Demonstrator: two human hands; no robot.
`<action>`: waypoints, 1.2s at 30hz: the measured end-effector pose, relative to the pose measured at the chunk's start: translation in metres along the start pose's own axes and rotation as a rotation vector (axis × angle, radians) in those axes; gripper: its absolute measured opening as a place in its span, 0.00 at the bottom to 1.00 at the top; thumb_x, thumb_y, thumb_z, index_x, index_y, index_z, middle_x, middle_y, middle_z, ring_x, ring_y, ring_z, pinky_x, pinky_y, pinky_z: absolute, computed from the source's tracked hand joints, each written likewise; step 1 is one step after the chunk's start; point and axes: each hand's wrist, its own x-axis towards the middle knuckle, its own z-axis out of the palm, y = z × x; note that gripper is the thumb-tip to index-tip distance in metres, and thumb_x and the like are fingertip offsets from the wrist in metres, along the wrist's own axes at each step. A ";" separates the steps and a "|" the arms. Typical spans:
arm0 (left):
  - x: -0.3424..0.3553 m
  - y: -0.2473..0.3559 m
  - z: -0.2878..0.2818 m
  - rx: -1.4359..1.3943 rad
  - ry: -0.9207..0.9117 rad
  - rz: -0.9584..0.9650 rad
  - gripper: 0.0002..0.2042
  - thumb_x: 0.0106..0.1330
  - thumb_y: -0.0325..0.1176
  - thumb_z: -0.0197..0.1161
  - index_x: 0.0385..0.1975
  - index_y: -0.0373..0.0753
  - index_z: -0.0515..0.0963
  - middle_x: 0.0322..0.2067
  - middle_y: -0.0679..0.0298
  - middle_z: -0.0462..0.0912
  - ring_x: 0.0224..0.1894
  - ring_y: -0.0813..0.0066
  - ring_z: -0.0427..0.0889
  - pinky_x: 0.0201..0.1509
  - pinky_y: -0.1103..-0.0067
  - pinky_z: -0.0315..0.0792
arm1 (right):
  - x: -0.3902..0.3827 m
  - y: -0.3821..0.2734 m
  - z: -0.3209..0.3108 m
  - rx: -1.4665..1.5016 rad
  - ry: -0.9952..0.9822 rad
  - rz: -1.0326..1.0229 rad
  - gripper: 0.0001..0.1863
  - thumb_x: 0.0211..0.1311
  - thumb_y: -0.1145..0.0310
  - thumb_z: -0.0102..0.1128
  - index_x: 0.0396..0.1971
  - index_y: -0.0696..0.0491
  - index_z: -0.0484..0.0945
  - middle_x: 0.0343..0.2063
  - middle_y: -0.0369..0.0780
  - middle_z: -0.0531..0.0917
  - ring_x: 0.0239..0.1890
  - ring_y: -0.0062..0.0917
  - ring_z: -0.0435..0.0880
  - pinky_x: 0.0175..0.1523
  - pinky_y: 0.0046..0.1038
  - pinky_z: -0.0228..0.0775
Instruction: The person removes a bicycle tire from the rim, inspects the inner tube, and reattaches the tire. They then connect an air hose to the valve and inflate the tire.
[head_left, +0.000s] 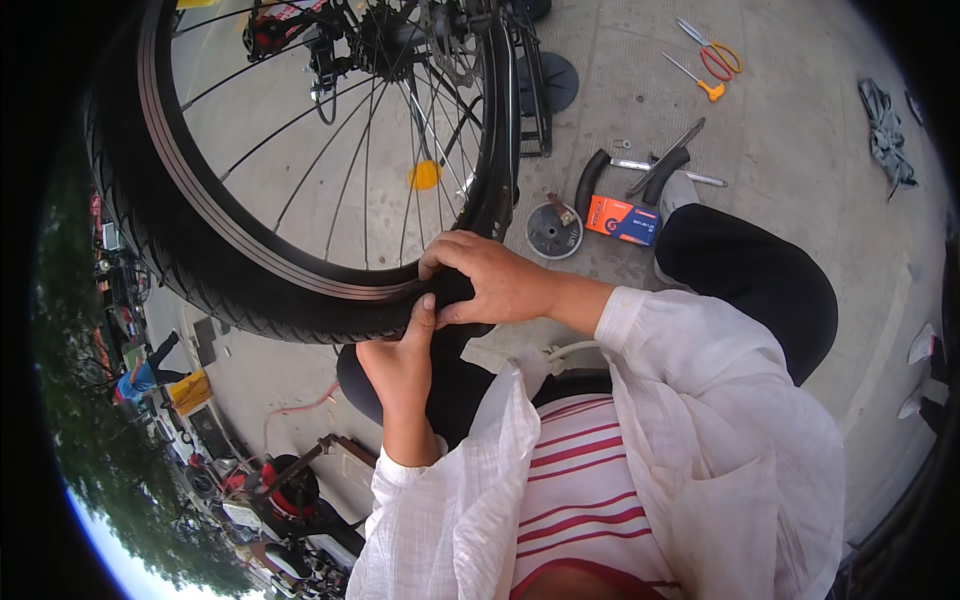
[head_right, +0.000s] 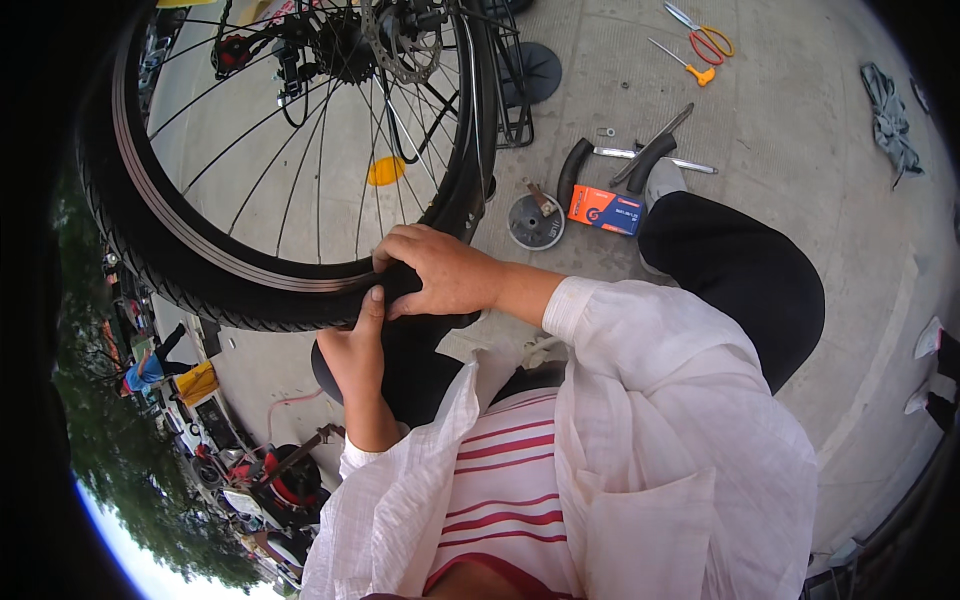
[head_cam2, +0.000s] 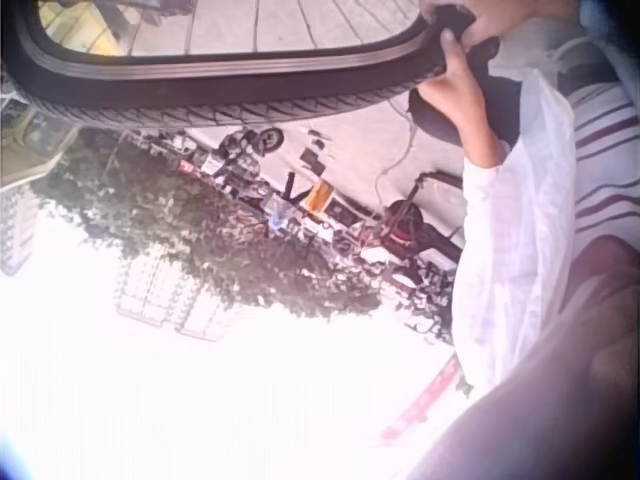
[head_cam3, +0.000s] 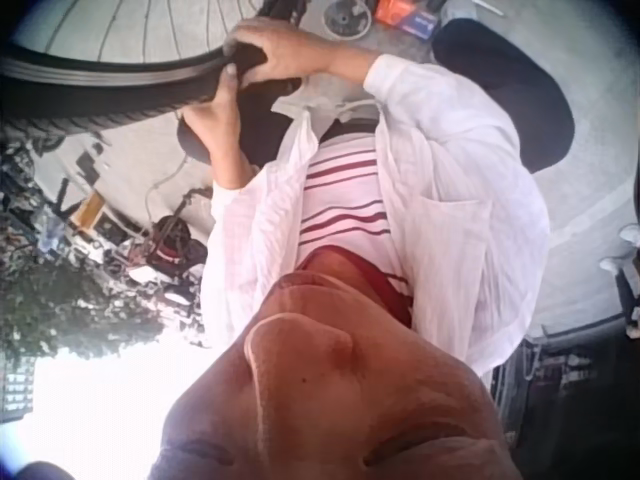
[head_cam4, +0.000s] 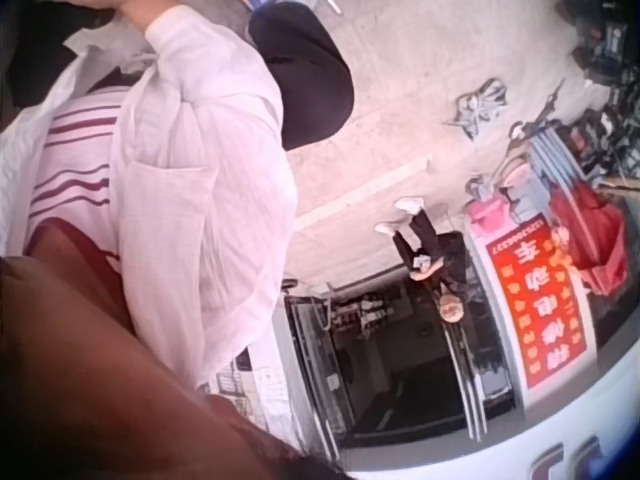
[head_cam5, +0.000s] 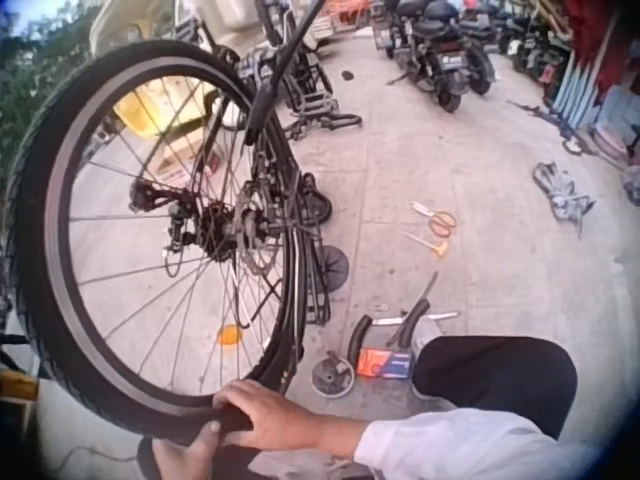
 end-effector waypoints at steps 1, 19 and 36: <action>0.000 0.000 0.000 0.020 -0.008 0.017 0.13 0.61 0.25 0.68 0.42 0.25 0.78 0.41 0.58 0.83 0.42 0.75 0.79 0.51 0.78 0.72 | 0.002 0.001 0.000 0.011 -0.015 0.015 0.23 0.44 0.64 0.74 0.39 0.55 0.74 0.39 0.40 0.77 0.46 0.36 0.75 0.54 0.34 0.66; 0.006 -0.015 -0.002 0.000 0.090 0.100 0.12 0.60 0.21 0.65 0.42 0.25 0.76 0.40 0.59 0.82 0.41 0.74 0.79 0.50 0.78 0.71 | 0.010 0.048 -0.033 0.311 -0.035 0.517 0.21 0.60 0.57 0.67 0.45 0.58 0.80 0.29 0.37 0.82 0.26 0.18 0.79 0.34 0.21 0.75; 0.031 -0.030 -0.048 -0.058 -0.214 0.129 0.12 0.62 0.19 0.64 0.45 0.29 0.78 0.42 0.62 0.82 0.44 0.74 0.78 0.53 0.78 0.71 | 0.031 0.023 0.026 0.042 -0.032 0.246 0.29 0.46 0.57 0.77 0.41 0.59 0.74 0.34 0.43 0.79 0.37 0.31 0.80 0.42 0.29 0.73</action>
